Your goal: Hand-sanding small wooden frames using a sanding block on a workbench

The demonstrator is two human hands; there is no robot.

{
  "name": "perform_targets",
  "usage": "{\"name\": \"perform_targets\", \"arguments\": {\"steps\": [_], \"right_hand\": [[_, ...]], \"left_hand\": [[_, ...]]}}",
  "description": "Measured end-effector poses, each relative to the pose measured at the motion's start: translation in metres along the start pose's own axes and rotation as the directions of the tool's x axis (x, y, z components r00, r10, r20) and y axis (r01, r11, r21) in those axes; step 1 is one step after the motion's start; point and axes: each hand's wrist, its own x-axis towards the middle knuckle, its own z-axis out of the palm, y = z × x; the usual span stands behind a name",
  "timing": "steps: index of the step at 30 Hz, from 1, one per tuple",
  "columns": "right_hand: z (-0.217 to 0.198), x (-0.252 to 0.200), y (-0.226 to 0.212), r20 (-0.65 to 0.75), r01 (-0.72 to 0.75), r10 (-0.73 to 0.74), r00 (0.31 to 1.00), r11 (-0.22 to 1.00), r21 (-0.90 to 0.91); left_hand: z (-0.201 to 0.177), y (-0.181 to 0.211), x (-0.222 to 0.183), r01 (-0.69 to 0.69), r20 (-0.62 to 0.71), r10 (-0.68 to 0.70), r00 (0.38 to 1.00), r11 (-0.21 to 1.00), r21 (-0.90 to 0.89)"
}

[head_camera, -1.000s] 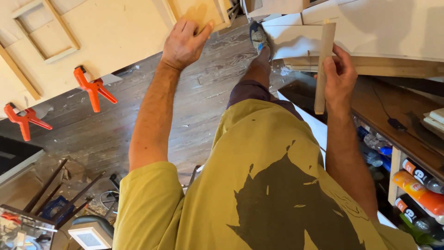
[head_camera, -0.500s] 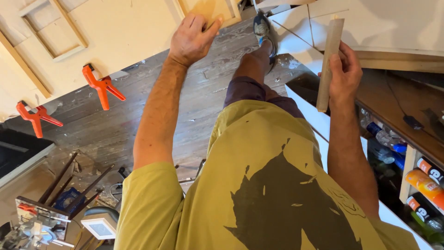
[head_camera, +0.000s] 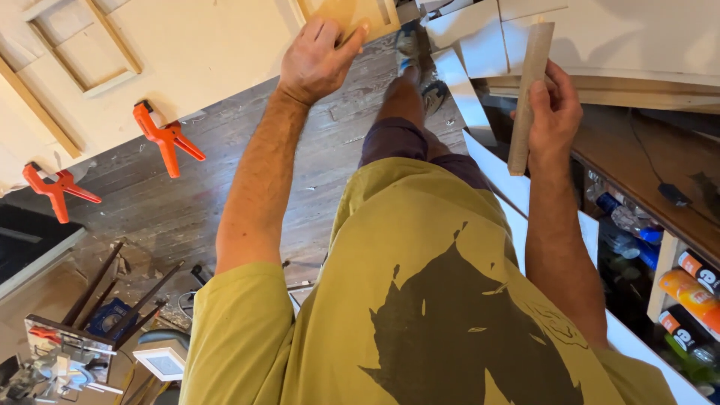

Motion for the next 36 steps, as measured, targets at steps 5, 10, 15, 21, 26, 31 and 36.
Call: {"name": "perform_targets", "arguments": {"steps": [5,10,15,21,26,31,36], "right_hand": [[-0.006,0.003,-0.016,-0.077,-0.027,0.030,0.997,0.999,0.039],[-0.001,0.005,-0.026,-0.107,0.003,0.002,0.994,0.999,0.045],[0.058,0.019,-0.039,-0.079,-0.019,0.018,0.997,1.000,-0.013],[0.170,0.045,-0.074,0.177,0.018,-0.035,0.984,0.995,0.095],[0.180,0.037,-0.091,0.251,0.021,-0.033,0.968,0.998,0.052],[0.176,0.018,-0.078,0.219,-0.010,0.013,0.976,1.000,-0.016],[0.186,0.041,-0.084,0.207,0.046,-0.044,0.977,0.999,-0.004]], "left_hand": [[-0.002,0.000,0.002,0.029,-0.004,-0.029,1.000,0.999,-0.023],[0.005,0.000,-0.005,0.043,0.026,-0.041,0.999,0.997,-0.063],[0.010,-0.009,-0.012,0.055,0.100,-0.040,0.994,0.987,-0.153],[0.020,-0.004,-0.017,0.056,-0.002,-0.057,0.998,0.992,-0.117],[0.009,-0.008,-0.009,0.127,0.013,-0.127,0.992,0.973,-0.192],[0.004,-0.014,-0.006,0.095,-0.010,-0.098,0.995,0.977,-0.191],[0.005,-0.011,-0.008,0.112,-0.011,-0.116,0.993,0.977,-0.182]]}}
